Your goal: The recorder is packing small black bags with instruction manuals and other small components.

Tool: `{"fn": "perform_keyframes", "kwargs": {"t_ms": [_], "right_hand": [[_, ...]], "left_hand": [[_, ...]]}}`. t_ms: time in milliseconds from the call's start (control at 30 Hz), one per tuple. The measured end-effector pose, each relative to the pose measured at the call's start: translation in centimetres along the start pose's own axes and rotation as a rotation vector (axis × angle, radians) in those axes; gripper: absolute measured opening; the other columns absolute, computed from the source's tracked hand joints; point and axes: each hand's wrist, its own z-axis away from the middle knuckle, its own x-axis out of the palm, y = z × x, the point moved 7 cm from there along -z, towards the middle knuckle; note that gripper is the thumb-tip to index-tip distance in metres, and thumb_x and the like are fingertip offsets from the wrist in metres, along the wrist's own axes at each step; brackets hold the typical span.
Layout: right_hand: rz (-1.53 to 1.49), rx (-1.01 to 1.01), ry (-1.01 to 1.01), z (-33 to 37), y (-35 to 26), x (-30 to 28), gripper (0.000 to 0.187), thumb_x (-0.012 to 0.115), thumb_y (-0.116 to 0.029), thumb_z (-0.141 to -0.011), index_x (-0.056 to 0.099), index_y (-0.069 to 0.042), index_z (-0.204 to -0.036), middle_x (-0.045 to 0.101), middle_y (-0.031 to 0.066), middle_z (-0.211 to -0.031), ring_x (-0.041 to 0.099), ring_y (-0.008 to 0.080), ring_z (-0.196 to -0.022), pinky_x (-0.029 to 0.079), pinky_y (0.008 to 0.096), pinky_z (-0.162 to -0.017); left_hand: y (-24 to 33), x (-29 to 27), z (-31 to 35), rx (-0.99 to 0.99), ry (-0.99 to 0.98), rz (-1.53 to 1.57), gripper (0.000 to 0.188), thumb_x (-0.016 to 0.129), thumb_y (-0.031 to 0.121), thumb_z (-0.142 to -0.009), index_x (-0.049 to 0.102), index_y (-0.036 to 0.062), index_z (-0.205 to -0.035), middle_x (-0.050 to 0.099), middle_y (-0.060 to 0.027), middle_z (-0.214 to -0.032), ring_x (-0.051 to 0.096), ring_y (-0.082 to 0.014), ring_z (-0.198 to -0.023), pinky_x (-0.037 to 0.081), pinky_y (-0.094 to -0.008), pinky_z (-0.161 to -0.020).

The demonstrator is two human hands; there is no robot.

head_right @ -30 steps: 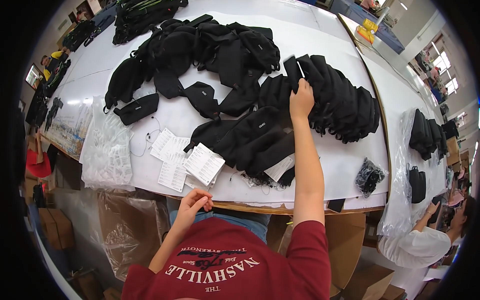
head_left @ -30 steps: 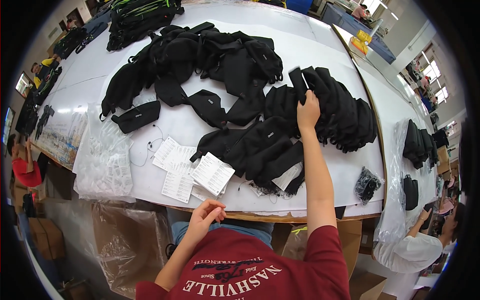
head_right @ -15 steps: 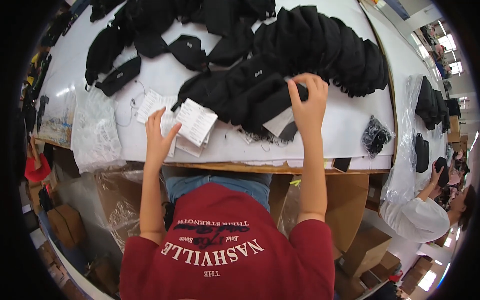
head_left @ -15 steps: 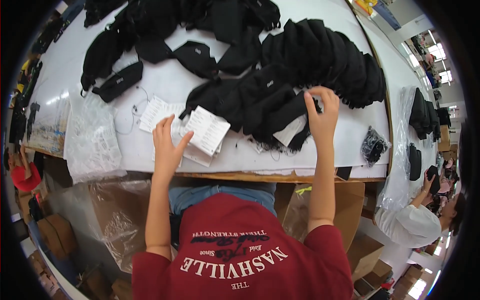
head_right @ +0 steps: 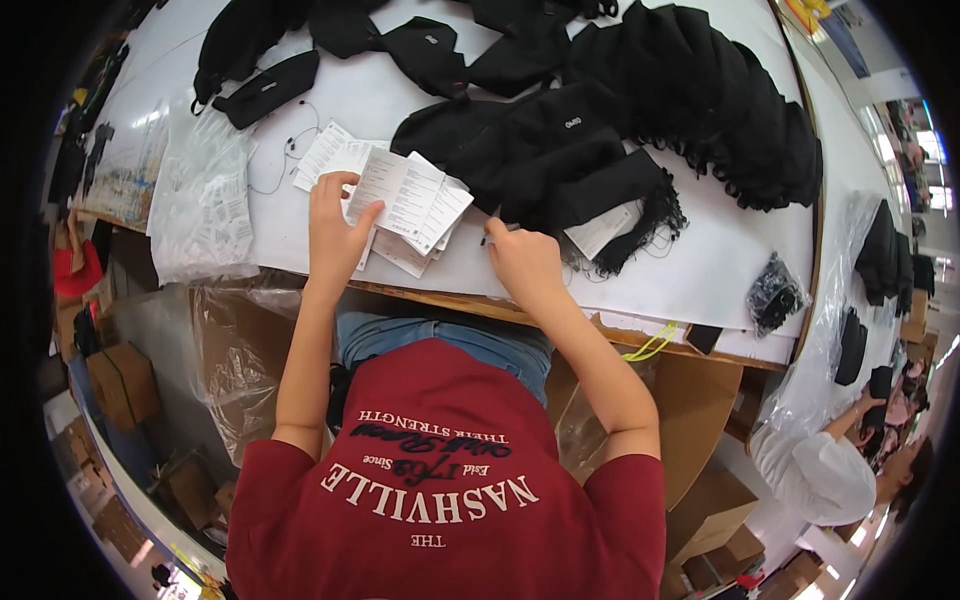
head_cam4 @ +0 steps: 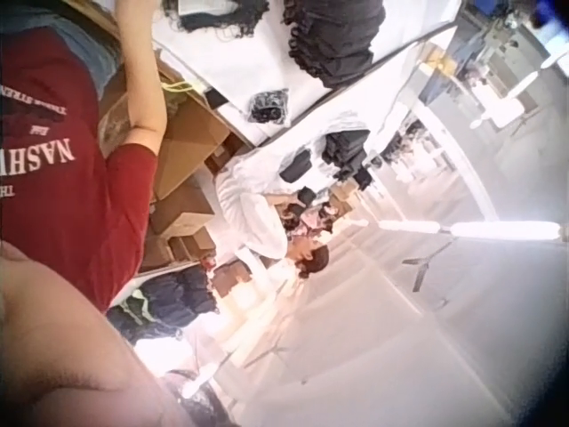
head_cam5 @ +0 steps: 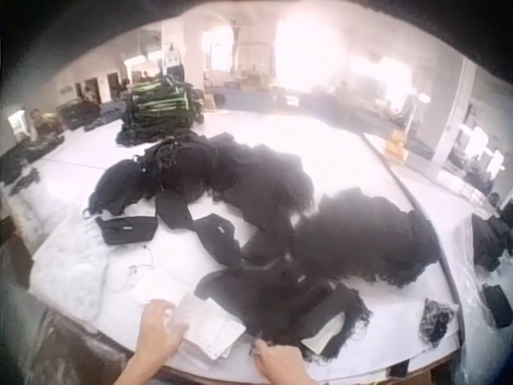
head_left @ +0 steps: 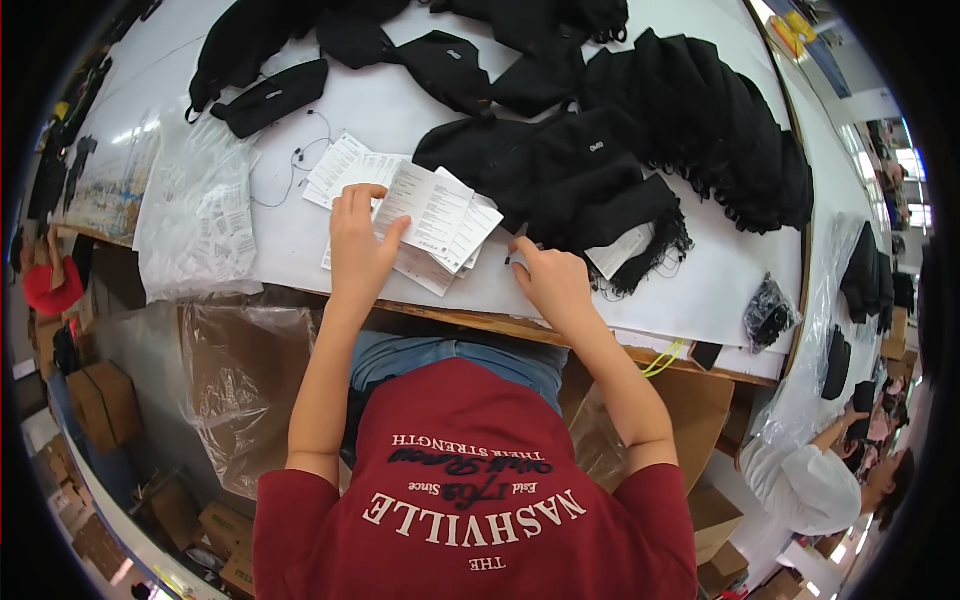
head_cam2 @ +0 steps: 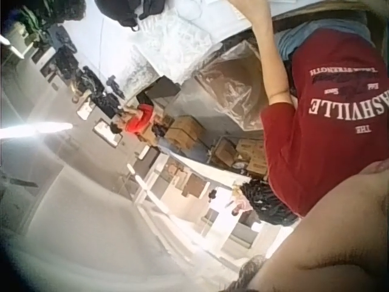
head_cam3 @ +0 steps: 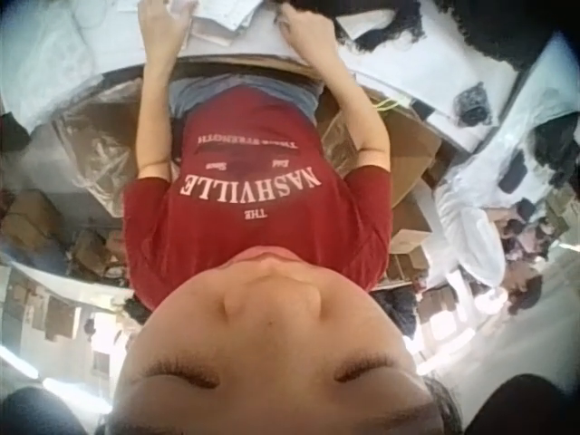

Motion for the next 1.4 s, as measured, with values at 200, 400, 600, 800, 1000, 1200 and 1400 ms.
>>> {"fn": "perform_keyframes", "kwargs": {"t_ms": [200, 400, 600, 800, 1000, 1200, 1400], "right_hand": [[-0.106, -0.126, -0.107, -0.2, -0.6, -1.5, 0.009, 0.066, -0.017, -0.080, 0.063, -0.010, -0.084, 0.062, 0.0103, -0.062, 0.060, 0.0256, -0.055, 0.046, 0.0342, -0.051], [-0.650, 0.090, 0.080, 1.2, -1.9, -9.9, 0.005, 0.065, -0.002, -0.079, 0.062, -0.005, -0.082, 0.058, -0.0020, -0.059, 0.056, 0.0044, -0.055, 0.042, 0.0233, -0.050], [-1.012, 0.145, 0.230, 4.1, 1.2, -10.4, 0.007, 0.064, -0.001, -0.079, 0.061, 0.002, -0.085, 0.068, 0.0079, -0.083, 0.063, 0.0098, -0.071, 0.048, 0.0214, -0.067], [-1.002, 0.171, 0.500, 8.5, 4.8, -12.7, 0.005, 0.059, 0.002, -0.081, 0.058, 0.001, -0.085, 0.066, 0.0174, -0.101, 0.060, 0.0187, -0.092, 0.043, 0.0287, -0.087], [-0.958, 0.597, 0.614, 14.3, 14.6, -13.0, 0.006, 0.059, -0.006, -0.088, 0.058, 0.000, -0.090, 0.062, 0.0042, -0.072, 0.050, 0.0067, -0.061, 0.038, 0.0188, -0.058], [-0.781, 1.043, 0.674, 22.5, 28.0, -8.2, 0.018, 0.068, -0.014, -0.082, 0.064, 0.001, -0.091, 0.059, 0.0012, -0.064, 0.044, 0.0031, -0.050, 0.031, 0.0169, -0.049], [0.067, 1.156, 0.631, 25.0, 28.6, -9.6, 0.021, 0.069, -0.015, -0.079, 0.061, -0.005, -0.096, 0.058, 0.0050, -0.067, 0.052, 0.0195, -0.057, 0.043, 0.0313, -0.058]], "left_hand": [[-2.8, 2.0, 1.5, -0.406, -0.275, 0.631, 0.020, 0.058, 0.011, -0.085, 0.045, 0.0003, -0.095, 0.057, -0.0106, -0.089, 0.054, -0.0184, -0.081, 0.044, -0.0331, -0.071], [-0.1, -0.3, 1.9, -0.554, -0.174, 1.016, 0.023, 0.053, 0.010, -0.088, 0.047, 0.0021, -0.109, 0.055, -0.0054, -0.101, 0.049, -0.0124, -0.093, 0.039, -0.0243, -0.082], [0.2, 0.0, 3.0, -0.559, -0.250, 1.007, 0.039, 0.057, 0.019, -0.090, 0.041, 0.0018, -0.121, 0.052, -0.0102, -0.109, 0.046, -0.0157, -0.106, 0.036, -0.0284, -0.093], [1.7, 0.4, 4.1, -0.457, -0.430, 0.835, 0.063, 0.074, 0.033, -0.078, 0.042, 0.0014, -0.121, 0.051, -0.0128, -0.112, 0.048, -0.0178, -0.107, 0.038, -0.0291, -0.093], [-0.1, 1.5, 5.9, -0.547, -0.435, 0.758, 0.080, 0.080, 0.027, -0.072, 0.037, -0.0014, -0.135, 0.053, -0.0138, -0.114, 0.050, -0.0200, -0.107, 0.039, -0.0290, -0.092], [0.2, 2.3, 5.9, -0.586, -0.493, 0.818, 0.065, 0.075, 0.020, -0.078, 0.043, -0.0026, -0.130, 0.057, -0.0088, -0.106, 0.053, -0.0136, -0.094, 0.044, -0.0263, -0.082], [1.4, 2.7, 6.0, -0.556, -0.550, 0.807, 0.058, 0.073, 0.018, -0.079, 0.047, 0.0000, -0.127, 0.058, -0.0074, -0.104, 0.054, -0.0135, -0.092, 0.044, -0.0263, -0.081]]}}
